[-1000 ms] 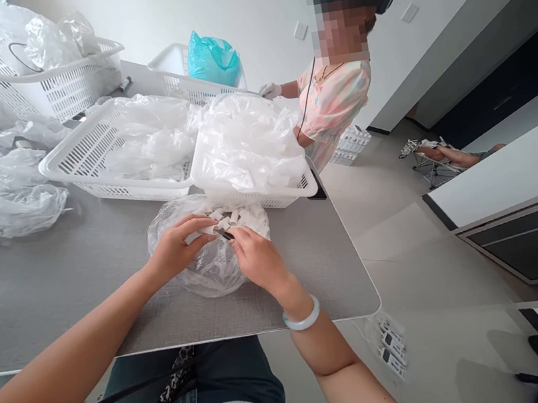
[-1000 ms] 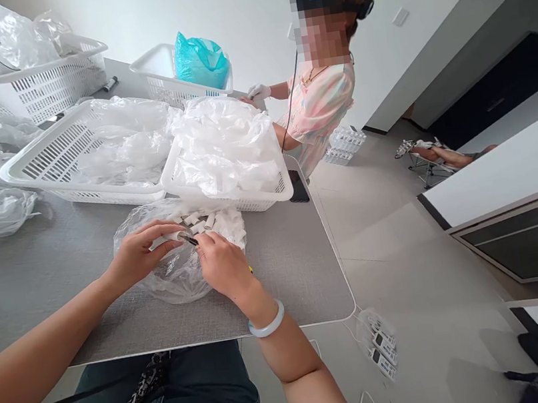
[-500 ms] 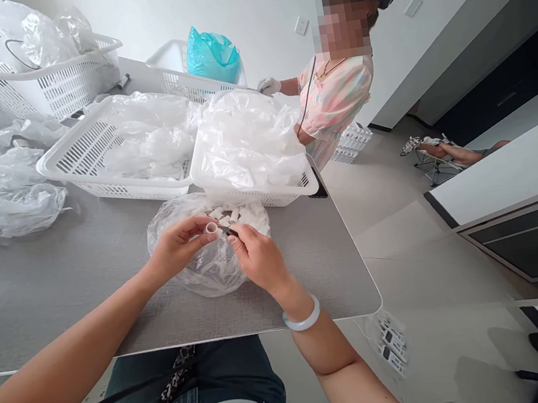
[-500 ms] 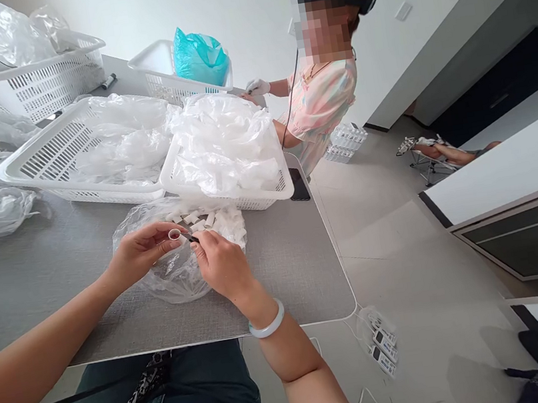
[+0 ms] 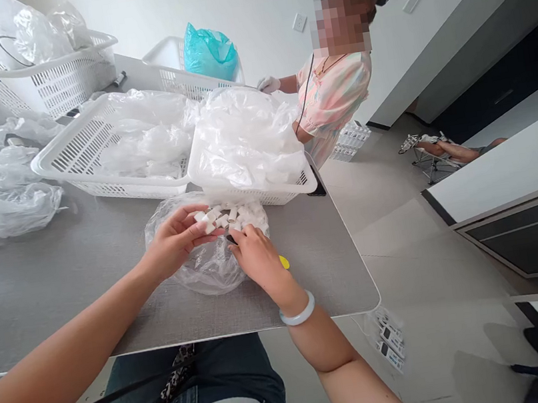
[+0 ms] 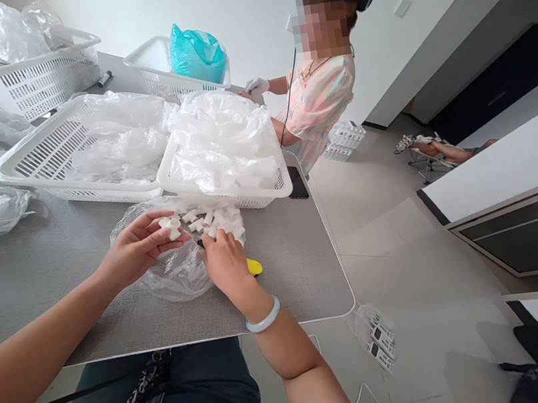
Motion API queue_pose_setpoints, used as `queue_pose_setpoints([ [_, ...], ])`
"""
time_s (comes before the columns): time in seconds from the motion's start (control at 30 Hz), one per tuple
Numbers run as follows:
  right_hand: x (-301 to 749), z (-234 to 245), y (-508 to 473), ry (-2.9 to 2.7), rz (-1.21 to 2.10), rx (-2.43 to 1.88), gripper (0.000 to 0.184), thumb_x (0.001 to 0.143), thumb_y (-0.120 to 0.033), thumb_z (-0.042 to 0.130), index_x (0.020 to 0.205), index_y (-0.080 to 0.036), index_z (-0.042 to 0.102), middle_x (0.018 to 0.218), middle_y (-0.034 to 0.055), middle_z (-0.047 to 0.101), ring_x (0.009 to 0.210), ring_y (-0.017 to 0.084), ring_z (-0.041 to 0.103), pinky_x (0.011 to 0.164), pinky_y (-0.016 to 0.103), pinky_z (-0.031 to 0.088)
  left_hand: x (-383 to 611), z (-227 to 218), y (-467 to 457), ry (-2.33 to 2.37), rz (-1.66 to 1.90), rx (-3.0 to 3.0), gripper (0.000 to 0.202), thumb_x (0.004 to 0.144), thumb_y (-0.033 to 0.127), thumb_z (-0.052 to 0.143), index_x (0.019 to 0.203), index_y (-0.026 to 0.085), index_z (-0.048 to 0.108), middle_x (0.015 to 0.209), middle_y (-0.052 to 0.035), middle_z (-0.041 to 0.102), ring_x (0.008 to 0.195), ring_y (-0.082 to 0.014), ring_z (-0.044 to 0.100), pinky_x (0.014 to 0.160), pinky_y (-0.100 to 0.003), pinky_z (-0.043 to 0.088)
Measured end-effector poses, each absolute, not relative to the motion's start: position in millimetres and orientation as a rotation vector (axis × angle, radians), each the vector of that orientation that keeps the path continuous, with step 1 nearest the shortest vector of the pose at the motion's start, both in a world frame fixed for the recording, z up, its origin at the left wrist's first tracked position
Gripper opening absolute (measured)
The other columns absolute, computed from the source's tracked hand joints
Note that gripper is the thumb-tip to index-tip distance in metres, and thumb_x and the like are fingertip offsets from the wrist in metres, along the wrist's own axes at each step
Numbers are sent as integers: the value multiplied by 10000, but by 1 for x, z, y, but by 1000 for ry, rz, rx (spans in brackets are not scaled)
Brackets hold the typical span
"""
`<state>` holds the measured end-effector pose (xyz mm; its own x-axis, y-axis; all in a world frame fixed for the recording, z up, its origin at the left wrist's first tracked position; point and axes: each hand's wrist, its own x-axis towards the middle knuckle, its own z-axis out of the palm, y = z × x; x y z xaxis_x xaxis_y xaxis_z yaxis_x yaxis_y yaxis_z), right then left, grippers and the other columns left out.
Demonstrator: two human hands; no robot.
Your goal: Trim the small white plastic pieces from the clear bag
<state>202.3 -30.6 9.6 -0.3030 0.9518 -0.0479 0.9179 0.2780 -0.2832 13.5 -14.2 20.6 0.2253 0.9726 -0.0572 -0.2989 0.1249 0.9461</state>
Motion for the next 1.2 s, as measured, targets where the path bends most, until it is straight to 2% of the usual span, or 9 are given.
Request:
queue_pose_setpoints([
  [0.1, 200, 7, -30, -2407, 378, -1771, 255, 948, -261, 603, 1190, -215, 672, 1068, 122, 643, 1034, 286, 628, 826, 407, 555, 13, 22, -10, 849, 1047, 716, 271, 734, 231, 891, 956, 196, 738, 828, -38, 774, 846, -212, 783, 725, -236, 647],
  [0.23, 204, 7, -29, -2319, 252, -1507, 263, 983, -184, 482, 1133, -205, 697, 1137, 125, 676, 1084, 262, 606, 932, 422, 541, 16, 24, -7, 855, 1030, 501, 80, 863, 69, 713, 845, 143, 735, 786, -57, 771, 716, -159, 767, 630, -182, 631],
  [0.37, 205, 7, -30, -2329, 87, -1032, 350, 975, -99, 414, 1028, -241, 729, 1289, 56, 675, 1245, 229, 525, 1100, 413, 464, 18, 23, -8, 819, 1014, 448, 154, 895, 47, 655, 780, 120, 727, 733, -58, 752, 648, -135, 738, 617, -184, 628],
  [0.53, 198, -2, -31, -2369, 114, -977, 330, 927, -59, 498, 1012, -244, 757, 1330, 40, 679, 1369, 256, 446, 1166, 464, 414, 19, 13, -10, 735, 982, 520, 93, 781, 105, 825, 773, 132, 737, 698, -22, 726, 613, -101, 689, 616, -172, 604],
  [0.7, 196, -1, -33, -2174, 648, -943, 349, 899, -57, 509, 876, -271, 784, 1364, 17, 663, 1505, 226, 343, 1222, 496, 352, 21, 12, -14, 698, 1177, 876, 294, 637, 287, 959, 800, 185, 736, 759, -1, 749, 702, -119, 699, 675, -187, 580],
  [0.8, 196, 4, -33, -1839, 1148, -770, 263, 907, -161, 547, 803, -270, 762, 1312, 15, 696, 1472, 219, 427, 1168, 464, 429, 19, 16, -15, 755, 1311, 1088, 309, 663, 360, 940, 810, 193, 726, 822, -16, 764, 780, -149, 716, 743, -225, 584],
  [0.87, 196, 7, -32, -1606, 1271, -723, 237, 897, -198, 548, 753, -258, 727, 1239, 29, 734, 1383, 224, 537, 1102, 440, 491, 16, 17, -14, 781, 1375, 1163, 310, 687, 381, 924, 824, 198, 715, 857, -25, 768, 825, -170, 726, 786, -258, 592],
  [1.0, 201, 10, -34, -1566, 851, -875, 281, 889, -161, 467, 717, -259, 667, 964, 29, 782, 1122, 205, 657, 1036, 435, 515, 9, 16, -10, 786, 1380, 1252, 284, 742, 387, 886, 878, 210, 711, 890, -36, 763, 838, -200, 743, 816, -321, 613],
  [1.2, 203, 0, -32, -2063, 256, -824, 350, 859, -51, 446, 809, -274, 711, 1246, -6, 720, 1295, 230, 497, 1129, 465, 419, 8, 13, -8, 765, 1310, 1438, 270, 773, 423, 849, 899, 205, 753, 859, -46, 742, 806, -192, 708, 734, -296, 601],
])
